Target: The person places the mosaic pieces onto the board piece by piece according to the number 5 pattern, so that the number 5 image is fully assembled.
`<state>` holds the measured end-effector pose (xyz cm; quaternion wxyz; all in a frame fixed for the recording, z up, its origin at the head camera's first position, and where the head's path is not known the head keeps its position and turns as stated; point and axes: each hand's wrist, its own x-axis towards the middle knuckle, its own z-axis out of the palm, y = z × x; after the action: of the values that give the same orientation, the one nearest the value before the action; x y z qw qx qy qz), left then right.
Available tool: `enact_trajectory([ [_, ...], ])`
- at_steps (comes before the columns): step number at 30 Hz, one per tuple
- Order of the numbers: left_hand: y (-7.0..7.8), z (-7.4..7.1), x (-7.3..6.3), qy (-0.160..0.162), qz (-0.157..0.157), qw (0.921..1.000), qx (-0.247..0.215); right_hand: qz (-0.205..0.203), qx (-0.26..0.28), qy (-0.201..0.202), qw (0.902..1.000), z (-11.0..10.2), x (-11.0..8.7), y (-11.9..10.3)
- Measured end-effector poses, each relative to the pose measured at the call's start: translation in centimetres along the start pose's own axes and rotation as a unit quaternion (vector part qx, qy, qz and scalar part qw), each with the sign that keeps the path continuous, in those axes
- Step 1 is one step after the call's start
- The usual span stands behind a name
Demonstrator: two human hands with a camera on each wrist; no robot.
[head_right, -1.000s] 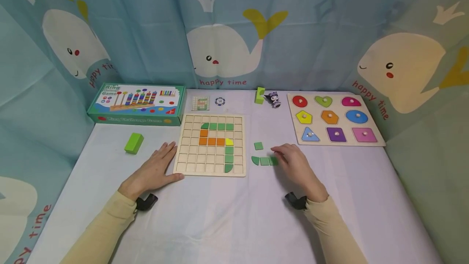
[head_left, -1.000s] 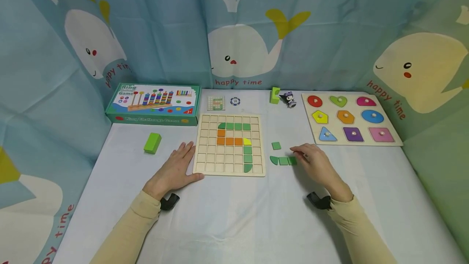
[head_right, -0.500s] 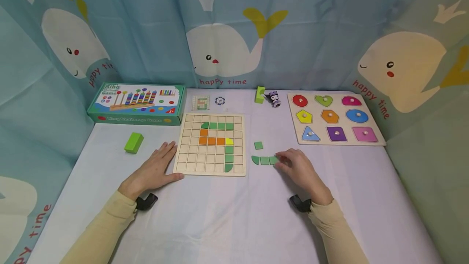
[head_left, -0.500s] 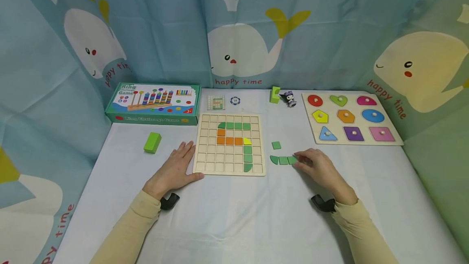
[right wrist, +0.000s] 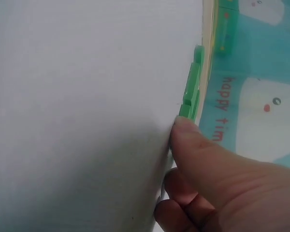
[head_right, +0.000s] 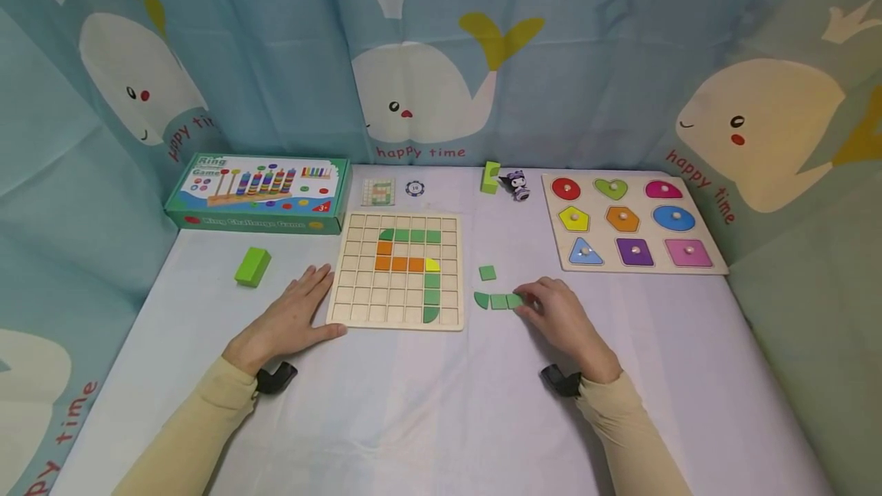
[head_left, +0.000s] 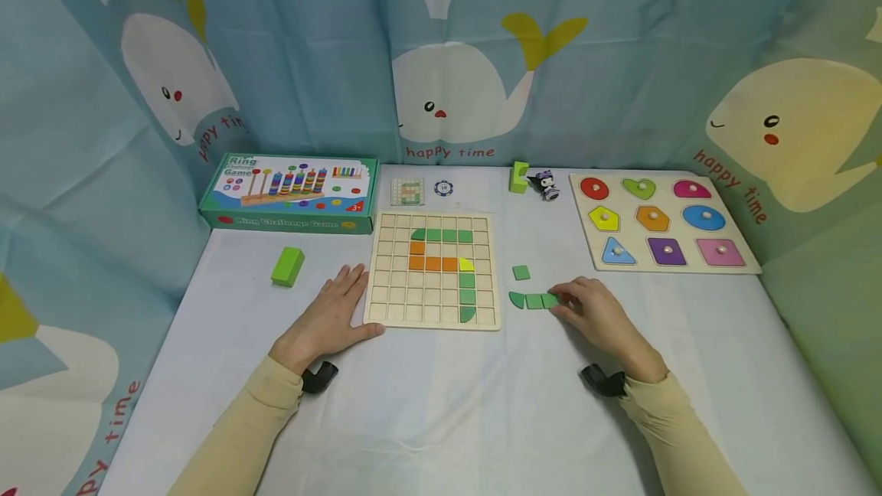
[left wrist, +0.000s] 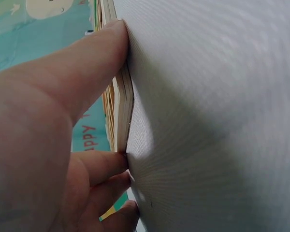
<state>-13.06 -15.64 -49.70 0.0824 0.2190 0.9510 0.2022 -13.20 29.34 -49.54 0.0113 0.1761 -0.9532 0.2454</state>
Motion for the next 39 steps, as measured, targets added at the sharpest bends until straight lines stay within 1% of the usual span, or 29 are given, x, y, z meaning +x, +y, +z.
enact_trajectory([
  [7, 0.0, -0.1, 0.0, -0.002, -0.001, 1.0, -0.002, -0.001, -0.011, 0.003, 0.9999, -0.1, 0.0, -0.1],
  [13, 0.0, -0.1, 0.0, -0.003, -0.003, 1.0, -0.004, 0.007, 0.001, 0.007, 0.9999, -0.6, 0.0, -0.4],
  [16, 0.1, -0.1, 0.0, -0.004, -0.005, 1.0, -0.004, 0.002, 0.013, 0.013, 0.9998, -0.8, 0.1, -0.7],
  [20, 0.2, -0.1, 0.0, -0.005, -0.008, 0.9999, -0.004, -0.018, 0.03, 0.033, 0.9988, -1.0, 0.5, -1.2],
  [23, 0.2, -0.1, 0.1, -0.007, -0.01, 0.9999, -0.004, -0.027, 0.041, 0.045, 0.9978, -0.7, 0.9, -1.7],
  [32, 0.2, -0.2, 0.2, -0.01, -0.012, 0.9999, -0.003, -0.041, 0.059, 0.05, 0.9962, 0.7, 2.5, -3.7],
  [39, -0.1, 0.1, 0.2, -0.011, -0.01, 0.9999, -0.001, -0.058, 0.058, 0.037, 0.996, 2.2, 3.7, -5.9],
])
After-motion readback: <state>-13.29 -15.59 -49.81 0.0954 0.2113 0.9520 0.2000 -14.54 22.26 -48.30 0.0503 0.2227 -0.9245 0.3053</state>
